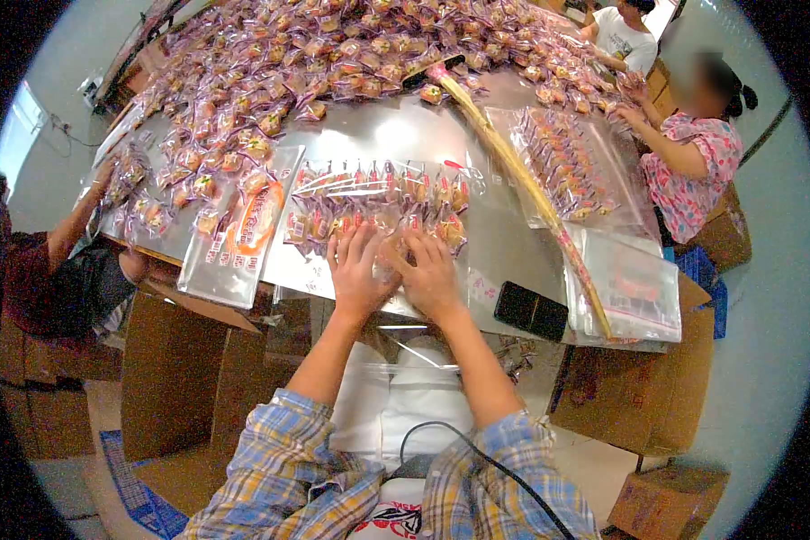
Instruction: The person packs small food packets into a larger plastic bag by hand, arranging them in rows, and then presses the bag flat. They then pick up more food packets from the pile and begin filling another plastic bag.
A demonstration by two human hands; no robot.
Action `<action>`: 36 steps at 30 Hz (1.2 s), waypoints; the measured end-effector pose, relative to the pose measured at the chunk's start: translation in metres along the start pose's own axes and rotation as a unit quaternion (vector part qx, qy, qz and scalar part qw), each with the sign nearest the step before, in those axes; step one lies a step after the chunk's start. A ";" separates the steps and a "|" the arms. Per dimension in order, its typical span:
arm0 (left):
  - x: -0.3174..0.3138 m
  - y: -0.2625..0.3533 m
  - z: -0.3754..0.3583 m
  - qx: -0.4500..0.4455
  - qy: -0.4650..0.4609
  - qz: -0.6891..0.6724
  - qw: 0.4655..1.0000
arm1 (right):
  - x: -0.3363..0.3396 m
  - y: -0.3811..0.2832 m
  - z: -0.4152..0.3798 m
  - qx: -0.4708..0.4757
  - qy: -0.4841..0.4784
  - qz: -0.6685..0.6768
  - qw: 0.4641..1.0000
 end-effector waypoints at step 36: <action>0.010 -0.010 0.023 -0.015 -0.018 0.087 0.996 | -0.001 0.017 0.019 -0.124 -0.012 -0.031 0.992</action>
Point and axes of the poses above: each hand's wrist, its own z-axis towards the middle knuckle, its own x-axis out of the back of the hand, y = z × x, the point moved 7 cm from there along z, towards the middle knuckle, and after that the axes turned 8 degrees about -y, right-handed, at the moved point
